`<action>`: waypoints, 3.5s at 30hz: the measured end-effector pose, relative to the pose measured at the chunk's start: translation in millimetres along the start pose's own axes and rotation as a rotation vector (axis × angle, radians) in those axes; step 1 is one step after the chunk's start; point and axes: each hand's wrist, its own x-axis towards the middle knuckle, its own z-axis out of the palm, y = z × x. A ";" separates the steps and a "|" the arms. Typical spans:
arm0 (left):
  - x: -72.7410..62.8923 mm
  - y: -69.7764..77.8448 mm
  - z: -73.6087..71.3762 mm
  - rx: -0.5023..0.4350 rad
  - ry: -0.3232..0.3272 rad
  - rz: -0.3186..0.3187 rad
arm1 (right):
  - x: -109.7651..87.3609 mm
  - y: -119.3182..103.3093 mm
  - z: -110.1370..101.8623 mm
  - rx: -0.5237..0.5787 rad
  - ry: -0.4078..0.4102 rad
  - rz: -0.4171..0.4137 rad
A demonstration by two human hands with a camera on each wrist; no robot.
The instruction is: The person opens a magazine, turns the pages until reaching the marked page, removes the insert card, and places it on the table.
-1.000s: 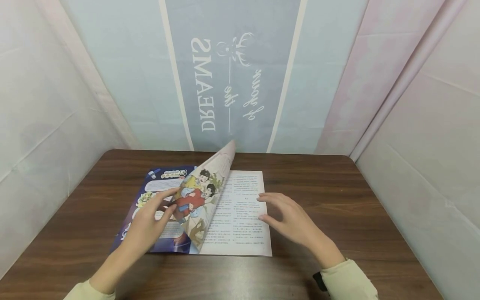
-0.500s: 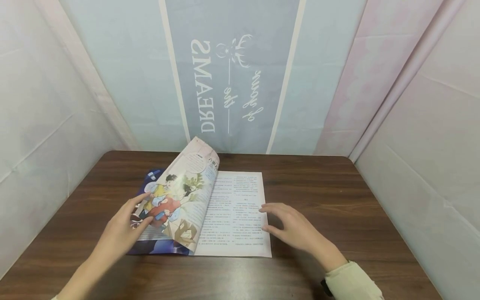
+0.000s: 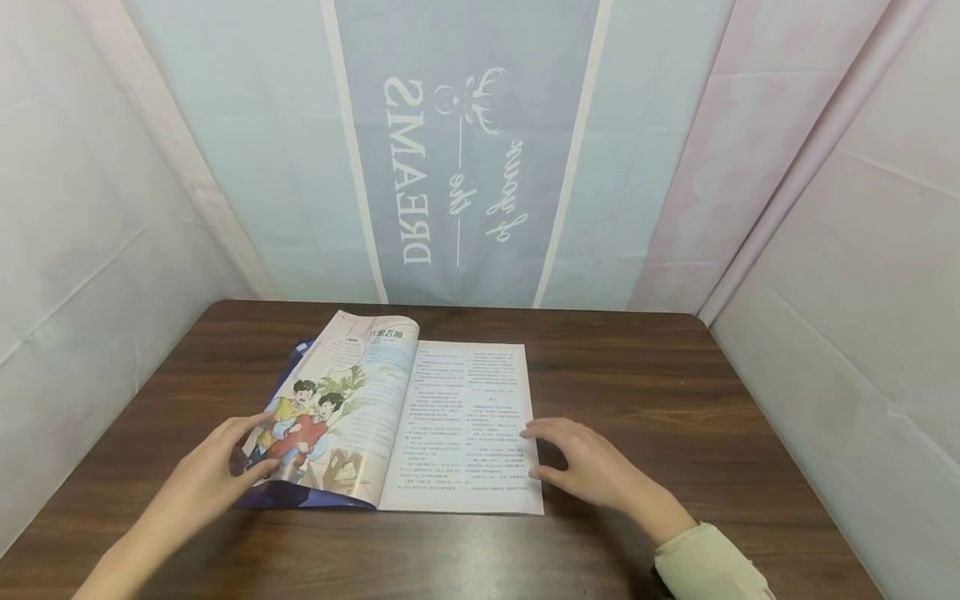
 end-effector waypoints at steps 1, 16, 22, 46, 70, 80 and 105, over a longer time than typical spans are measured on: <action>-1.0 -2.6 0.1 0.006 -0.008 -0.007 | -0.4 0.1 1.0 0.001 -0.008 -0.003; -6.7 -35.3 2.8 0.127 -0.155 -0.054 | -3.0 2.9 10.2 0.020 -0.116 0.052; -6.3 -40.4 2.8 0.155 -0.181 -0.043 | -4.2 1.8 9.8 0.030 -0.149 0.061; -4.5 -45.7 -2.2 0.135 -0.218 0.078 | -3.2 -1.7 8.6 -0.032 -0.156 0.055; -0.7 -42.8 1.3 0.170 -0.179 0.107 | 10.8 -6.1 4.7 0.032 -0.127 0.110; 8.7 -19.7 12.9 0.068 -0.090 0.125 | 19.7 -7.3 2.8 0.068 0.012 0.041; 39.1 95.6 45.3 -0.156 0.011 0.479 | 54.5 -36.8 -23.9 0.130 0.232 -0.113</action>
